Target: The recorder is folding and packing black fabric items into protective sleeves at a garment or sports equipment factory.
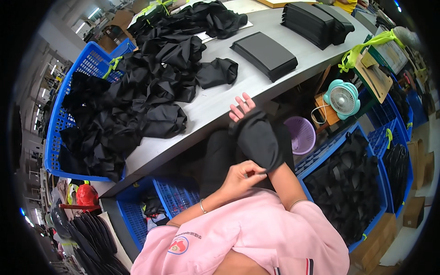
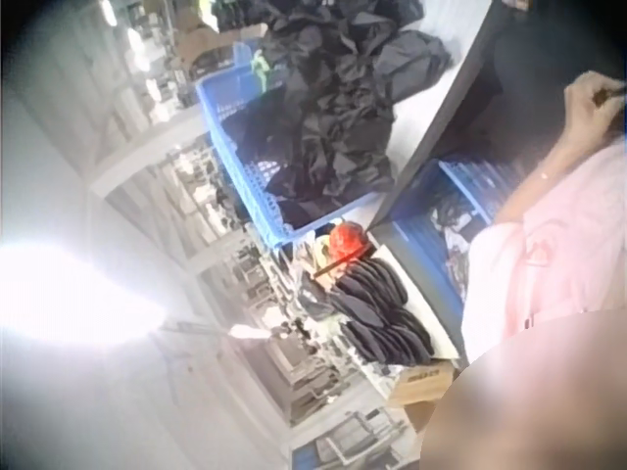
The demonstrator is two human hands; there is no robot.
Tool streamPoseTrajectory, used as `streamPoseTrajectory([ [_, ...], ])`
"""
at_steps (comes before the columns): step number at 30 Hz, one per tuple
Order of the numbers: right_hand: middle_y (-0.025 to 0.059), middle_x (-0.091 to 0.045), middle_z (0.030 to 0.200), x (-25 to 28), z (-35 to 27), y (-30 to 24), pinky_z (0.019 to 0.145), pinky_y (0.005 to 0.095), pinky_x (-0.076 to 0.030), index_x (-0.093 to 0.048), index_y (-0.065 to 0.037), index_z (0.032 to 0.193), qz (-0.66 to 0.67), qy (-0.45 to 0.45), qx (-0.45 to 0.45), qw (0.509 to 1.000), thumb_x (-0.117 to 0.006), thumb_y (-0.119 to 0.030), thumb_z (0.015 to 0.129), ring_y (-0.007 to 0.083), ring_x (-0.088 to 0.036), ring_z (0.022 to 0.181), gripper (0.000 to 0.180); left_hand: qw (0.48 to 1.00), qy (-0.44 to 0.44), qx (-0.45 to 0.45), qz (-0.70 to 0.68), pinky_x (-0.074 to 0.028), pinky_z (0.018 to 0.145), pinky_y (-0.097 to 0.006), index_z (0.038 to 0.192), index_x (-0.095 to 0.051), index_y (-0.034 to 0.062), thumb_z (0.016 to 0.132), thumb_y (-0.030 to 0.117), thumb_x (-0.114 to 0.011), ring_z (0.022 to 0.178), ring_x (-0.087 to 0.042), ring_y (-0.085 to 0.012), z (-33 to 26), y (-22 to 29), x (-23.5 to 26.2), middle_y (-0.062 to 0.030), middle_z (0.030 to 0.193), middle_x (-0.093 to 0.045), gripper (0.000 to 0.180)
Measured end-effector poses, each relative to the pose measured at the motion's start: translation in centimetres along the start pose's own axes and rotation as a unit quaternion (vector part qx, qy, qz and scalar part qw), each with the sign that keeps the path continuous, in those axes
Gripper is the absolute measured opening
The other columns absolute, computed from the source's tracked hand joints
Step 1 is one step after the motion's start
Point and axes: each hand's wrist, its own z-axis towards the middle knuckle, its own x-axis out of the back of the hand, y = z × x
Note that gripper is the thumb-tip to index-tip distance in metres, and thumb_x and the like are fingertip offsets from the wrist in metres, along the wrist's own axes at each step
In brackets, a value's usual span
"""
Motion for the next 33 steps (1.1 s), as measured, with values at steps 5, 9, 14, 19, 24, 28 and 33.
streamPoseTrajectory([
  [5, 0.0132, -0.043, 0.150, -0.9, -1.5, -0.2, 0.102, 0.0382, -0.047, -0.037, -0.005, 0.149, -0.126, -0.024, 0.044, 0.991, -0.051, -0.031, 0.105, 0.0265, -0.050, 0.129, 0.053, 0.940, 0.303, -0.115, 0.105, -0.048, 0.087, -0.035, 0.117, -0.065, 0.0082, 0.074, 0.020, -0.084, 0.106, -0.055, -0.0262, 2.8, 3.8, 3.4, -0.0125, 0.120, -0.059, 0.049],
  [9, 0.0120, -0.052, 0.138, -2.6, -3.0, -0.2, 0.097, 0.0374, -0.051, -0.044, 0.000, 0.144, -0.127, -0.020, 0.068, 0.989, -0.049, -0.028, 0.106, 0.0231, -0.055, 0.119, 0.047, 0.949, 0.222, -0.124, 0.184, -0.043, 0.096, -0.036, 0.100, -0.073, 0.0081, 0.084, 0.017, -0.076, 0.108, -0.055, -0.0245, 5.8, 0.2, 6.8, -0.0067, 0.114, -0.066, 0.018],
  [14, 0.0148, -0.064, 0.112, -6.3, -7.4, -3.7, 0.083, 0.0325, -0.052, -0.060, 0.002, 0.118, -0.625, -0.063, 0.300, 0.718, -0.057, -0.014, 0.096, 0.0220, -0.063, 0.100, 0.028, 0.958, 0.220, 0.012, -0.183, -0.040, 0.102, -0.030, 0.095, -0.071, -0.0025, 0.096, 0.011, -0.064, 0.113, -0.056, -0.0154, 7.1, -1.3, 8.6, -0.0057, 0.122, -0.063, 0.015],
  [19, 0.0158, -0.067, 0.100, -5.7, -7.6, -4.3, 0.075, 0.0332, -0.052, -0.064, 0.001, 0.103, -0.683, -0.139, 0.307, 0.647, -0.059, -0.013, 0.088, 0.0252, -0.065, 0.091, 0.021, 0.993, 0.115, 0.021, -0.018, -0.038, 0.106, -0.034, 0.095, -0.069, 0.0020, 0.083, 0.006, -0.072, 0.126, -0.050, -0.0207, 8.8, -3.7, 8.5, -0.0058, 0.131, -0.059, 0.013],
  [24, 0.0161, -0.069, 0.087, -2.9, -4.7, -6.0, 0.063, 0.0361, -0.052, -0.068, -0.003, 0.085, -0.794, -0.111, 0.356, 0.480, -0.061, -0.013, 0.080, 0.0298, -0.067, 0.075, 0.013, 0.927, 0.322, -0.111, 0.155, -0.035, 0.108, -0.040, 0.126, -0.054, 0.0020, 0.084, 0.011, -0.072, 0.129, -0.045, -0.0342, 7.1, 1.2, 4.5, -0.0201, 0.144, -0.046, 0.047],
  [28, 0.0174, -0.067, 0.093, -6.9, -3.6, -8.2, 0.076, 0.0365, -0.052, -0.067, -0.001, 0.091, -0.960, -0.059, 0.163, 0.222, -0.058, -0.012, 0.085, 0.0285, -0.066, 0.089, 0.015, 0.920, 0.151, -0.246, 0.264, -0.033, 0.110, -0.046, 0.124, -0.056, 0.0037, 0.071, 0.025, -0.086, 0.129, -0.044, -0.0360, 3.6, 2.9, -0.5, -0.0190, 0.140, -0.046, 0.065],
  [33, 0.0169, -0.067, 0.093, -6.0, -3.6, -6.9, 0.076, 0.0362, -0.052, -0.066, -0.001, 0.093, -0.909, -0.032, 0.189, 0.369, -0.056, -0.013, 0.087, 0.0274, -0.066, 0.089, 0.016, 0.944, 0.209, -0.190, 0.171, -0.050, 0.089, -0.033, 0.096, -0.066, 0.0035, 0.085, 0.001, -0.073, 0.095, -0.065, -0.0235, 5.6, -0.1, 1.2, -0.0115, 0.099, -0.069, 0.013],
])
